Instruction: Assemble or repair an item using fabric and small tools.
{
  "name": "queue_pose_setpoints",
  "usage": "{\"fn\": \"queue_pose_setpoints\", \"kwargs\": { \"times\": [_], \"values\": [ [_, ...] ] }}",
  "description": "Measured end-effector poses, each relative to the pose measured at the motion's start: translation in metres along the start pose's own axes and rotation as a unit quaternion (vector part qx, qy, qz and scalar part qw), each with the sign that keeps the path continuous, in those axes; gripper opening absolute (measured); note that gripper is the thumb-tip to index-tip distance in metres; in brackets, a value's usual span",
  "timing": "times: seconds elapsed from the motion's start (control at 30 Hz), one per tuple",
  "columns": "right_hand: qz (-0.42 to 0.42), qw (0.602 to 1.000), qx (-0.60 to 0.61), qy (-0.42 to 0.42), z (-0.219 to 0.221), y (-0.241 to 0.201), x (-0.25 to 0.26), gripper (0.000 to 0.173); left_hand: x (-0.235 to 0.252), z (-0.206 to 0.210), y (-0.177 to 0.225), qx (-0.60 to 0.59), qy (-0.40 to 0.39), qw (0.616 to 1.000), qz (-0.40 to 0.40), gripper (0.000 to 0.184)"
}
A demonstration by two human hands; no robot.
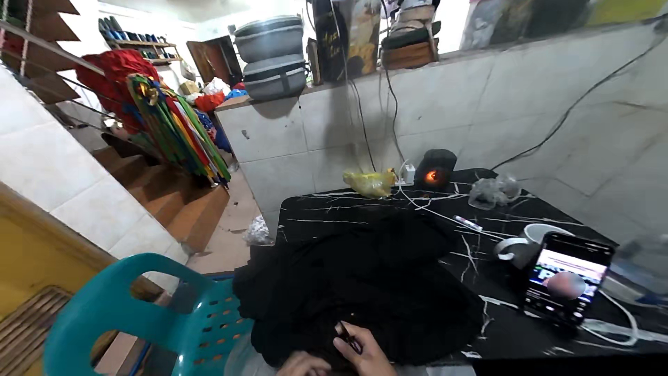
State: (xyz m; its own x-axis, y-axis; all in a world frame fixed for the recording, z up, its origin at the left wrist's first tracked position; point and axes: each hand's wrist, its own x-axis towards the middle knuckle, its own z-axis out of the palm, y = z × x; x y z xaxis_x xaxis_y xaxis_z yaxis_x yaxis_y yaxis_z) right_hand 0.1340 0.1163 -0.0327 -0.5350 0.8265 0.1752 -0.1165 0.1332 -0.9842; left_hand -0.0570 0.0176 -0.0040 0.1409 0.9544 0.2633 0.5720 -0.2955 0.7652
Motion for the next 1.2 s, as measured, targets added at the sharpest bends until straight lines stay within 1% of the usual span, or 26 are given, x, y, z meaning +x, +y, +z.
{"fn": "queue_pose_setpoints", "kwargs": {
  "times": [0.03, 0.07, 0.1, 0.2, 0.23, 0.3, 0.4, 0.47, 0.5, 0.53, 0.6, 0.63, 0.67, 0.73, 0.8, 0.87, 0.93, 1.0, 1.07, 1.17, 1.2],
  "values": [
    [0.003, 1.0, 0.007, 0.003, 0.001, 0.001, -0.001, 0.011, 0.004, -0.006, 0.001, 0.021, 0.059, 0.998, -0.004, 0.018],
    [0.003, 1.0, 0.009, 0.003, 0.002, 0.001, -0.001, 0.011, 0.008, -0.012, 0.004, 0.049, 0.095, 0.994, -0.014, 0.02],
    [0.004, 1.0, 0.009, 0.002, 0.004, 0.0, -0.001, 0.011, 0.011, -0.016, 0.006, 0.069, 0.111, 0.991, -0.022, 0.025],
    [0.003, 1.0, 0.006, -0.002, 0.008, -0.003, -0.001, 0.01, 0.018, -0.013, 0.01, 0.075, 0.108, 0.991, -0.03, 0.042],
    [0.0, 1.0, 0.004, -0.003, 0.008, -0.003, -0.002, 0.009, 0.019, -0.01, 0.01, 0.069, 0.103, 0.992, -0.032, 0.045],
    [0.0, 1.0, -0.003, -0.003, 0.009, -0.003, -0.003, 0.01, 0.023, -0.002, 0.011, 0.059, 0.102, 0.993, -0.031, 0.042],
    [0.004, 0.999, -0.031, -0.009, 0.01, -0.004, -0.005, 0.015, 0.022, 0.007, 0.005, 0.061, 0.144, 0.988, -0.009, 0.021],
    [0.004, 0.998, -0.056, -0.007, 0.01, -0.004, -0.007, 0.018, 0.022, 0.005, 0.004, 0.047, 0.153, 0.987, -0.008, 0.012],
    [0.004, 0.998, -0.066, -0.007, 0.01, -0.004, -0.008, 0.021, 0.022, 0.003, 0.004, 0.023, 0.152, 0.988, -0.019, 0.009],
    [0.001, 0.997, -0.074, -0.009, 0.01, -0.004, -0.009, 0.024, 0.021, 0.002, 0.004, -0.007, 0.146, 0.988, -0.039, 0.009],
    [-0.008, 0.996, -0.086, -0.015, 0.012, -0.001, -0.009, 0.025, 0.021, -0.002, 0.002, -0.046, 0.118, 0.988, -0.089, 0.019],
    [-0.01, 0.996, -0.092, -0.019, 0.013, 0.0, -0.009, 0.025, 0.021, -0.002, 0.0, -0.054, 0.106, 0.987, -0.108, 0.024],
    [-0.01, 0.995, -0.098, -0.023, 0.014, 0.001, -0.009, 0.025, 0.02, -0.001, -0.002, -0.05, 0.108, 0.986, -0.115, 0.023],
    [-0.007, 0.994, -0.106, -0.026, 0.016, 0.002, -0.008, 0.024, 0.019, 0.004, -0.005, -0.01, 0.13, 0.986, -0.102, 0.016],
    [0.0, 0.994, -0.106, -0.011, 0.016, 0.0, -0.009, 0.023, 0.018, 0.007, -0.003, 0.03, 0.147, 0.985, -0.083, 0.011],
    [0.006, 0.992, -0.128, 0.014, 0.017, -0.004, -0.011, 0.022, 0.018, 0.009, 0.001, 0.066, 0.151, 0.984, -0.07, 0.01],
    [0.016, 0.983, -0.18, 0.033, 0.016, -0.013, -0.013, 0.023, 0.017, 0.009, 0.003, 0.09, 0.152, 0.983, -0.056, 0.01],
    [0.017, 0.974, -0.219, 0.051, 0.016, -0.021, -0.015, 0.025, 0.015, 0.007, 0.003, 0.099, 0.156, 0.982, -0.047, 0.01],
    [0.027, 0.967, -0.246, 0.066, 0.017, -0.029, -0.017, 0.03, 0.014, 0.003, -0.001, 0.099, 0.143, 0.984, -0.042, 0.01],
    [0.041, 0.958, -0.274, 0.077, 0.017, -0.041, -0.021, 0.042, 0.017, 0.0, -0.007, 0.066, 0.126, 0.99, -0.001, 0.015],
    [0.042, 0.955, -0.28, 0.086, 0.015, -0.044, -0.021, 0.043, 0.019, -0.001, -0.007, 0.046, 0.126, 0.991, 0.015, 0.017]
  ]
}}
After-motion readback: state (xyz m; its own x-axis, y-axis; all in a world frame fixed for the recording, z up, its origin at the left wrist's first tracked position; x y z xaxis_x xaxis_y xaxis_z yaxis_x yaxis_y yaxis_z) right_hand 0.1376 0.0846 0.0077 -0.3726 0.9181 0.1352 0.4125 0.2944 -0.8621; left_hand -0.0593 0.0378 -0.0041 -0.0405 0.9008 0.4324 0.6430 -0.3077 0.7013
